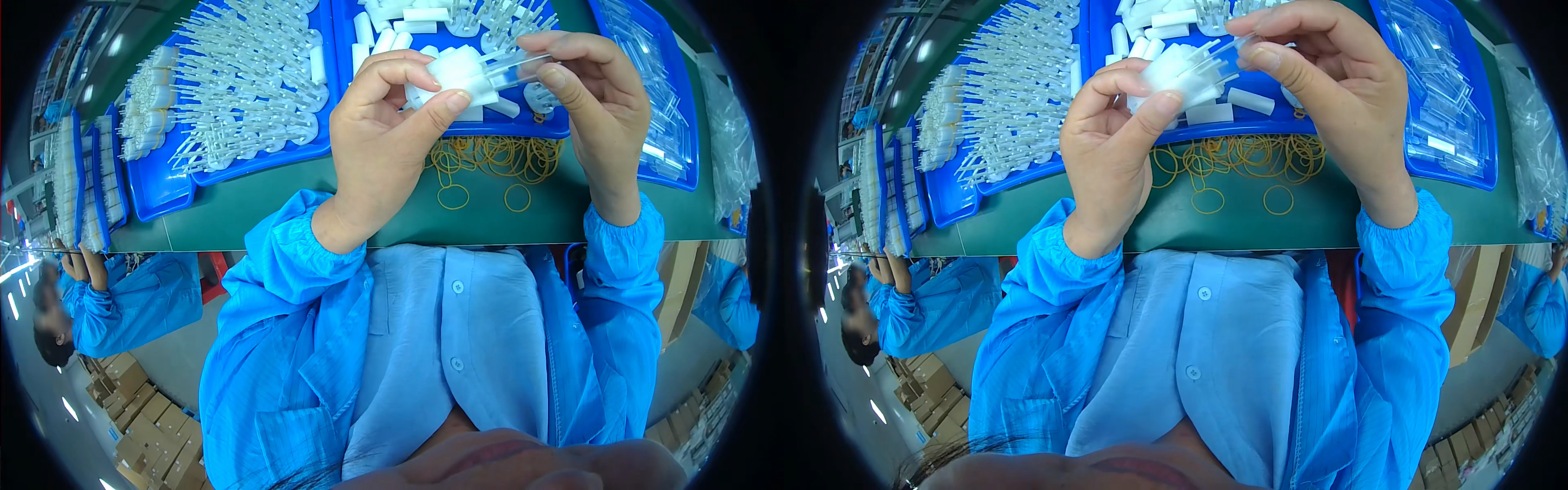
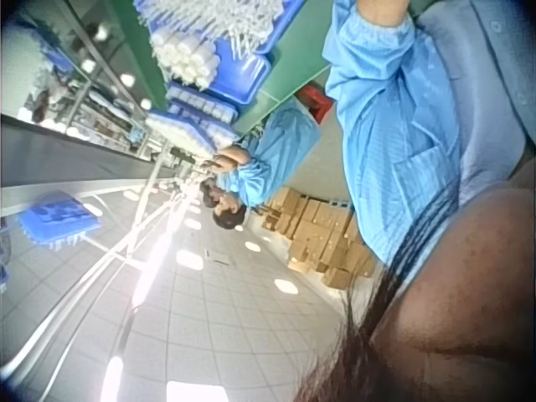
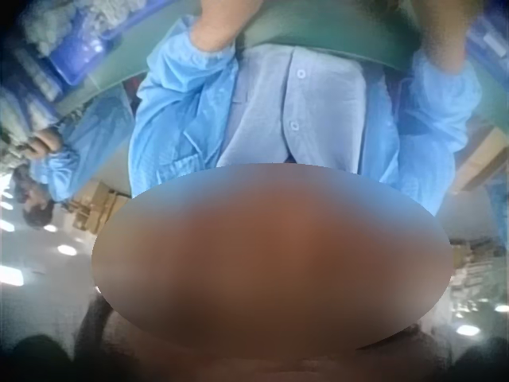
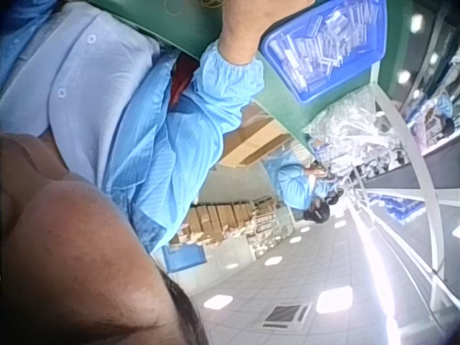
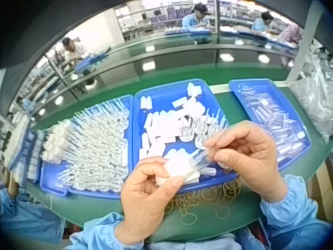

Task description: The person assembles small medical components by inserting clear plastic tubes into white cylindrical bases and securing them with rubber bands. The person repeatedly picks up a base, inserts a tube, and places a rubber band around the assembly before moving to the next unit.

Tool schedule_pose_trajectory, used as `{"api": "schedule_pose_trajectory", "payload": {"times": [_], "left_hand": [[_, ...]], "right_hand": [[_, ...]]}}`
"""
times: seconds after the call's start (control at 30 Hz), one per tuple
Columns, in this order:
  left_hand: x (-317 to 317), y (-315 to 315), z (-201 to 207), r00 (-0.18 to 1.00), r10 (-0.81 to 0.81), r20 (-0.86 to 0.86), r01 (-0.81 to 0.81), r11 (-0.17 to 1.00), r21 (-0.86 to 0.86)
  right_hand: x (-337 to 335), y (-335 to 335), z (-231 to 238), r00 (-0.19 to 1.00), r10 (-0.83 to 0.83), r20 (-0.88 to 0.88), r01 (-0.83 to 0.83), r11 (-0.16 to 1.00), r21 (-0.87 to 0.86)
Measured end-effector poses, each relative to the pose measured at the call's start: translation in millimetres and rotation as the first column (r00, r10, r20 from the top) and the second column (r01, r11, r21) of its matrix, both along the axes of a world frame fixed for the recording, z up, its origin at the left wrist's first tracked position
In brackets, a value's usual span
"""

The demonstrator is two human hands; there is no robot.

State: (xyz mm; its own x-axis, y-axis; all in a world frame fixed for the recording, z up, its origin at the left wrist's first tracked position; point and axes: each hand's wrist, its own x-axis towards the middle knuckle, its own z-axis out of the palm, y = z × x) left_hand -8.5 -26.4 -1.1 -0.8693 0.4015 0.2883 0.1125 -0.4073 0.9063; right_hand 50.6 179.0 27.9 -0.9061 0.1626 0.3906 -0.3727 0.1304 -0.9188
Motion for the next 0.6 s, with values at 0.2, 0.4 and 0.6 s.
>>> {"api": "schedule_pose_trajectory", "payload": {"times": [0.2,0.4,0.6], "left_hand": [[4,1,2,0.986,-0.107,0.126,0.101,0.993,0.053],[11,2,7,0.915,-0.274,0.297,0.245,0.96,0.133],[14,3,5,0.898,-0.292,0.328,0.253,0.955,0.158]], "right_hand": [[-2,0,1,1.0,-0.013,0.011,0.013,1.0,0.001],[-5,-10,9,0.993,-0.117,0.023,0.117,0.993,-0.012],[-10,-19,8,0.982,-0.164,-0.091,0.161,0.986,-0.043]]}}
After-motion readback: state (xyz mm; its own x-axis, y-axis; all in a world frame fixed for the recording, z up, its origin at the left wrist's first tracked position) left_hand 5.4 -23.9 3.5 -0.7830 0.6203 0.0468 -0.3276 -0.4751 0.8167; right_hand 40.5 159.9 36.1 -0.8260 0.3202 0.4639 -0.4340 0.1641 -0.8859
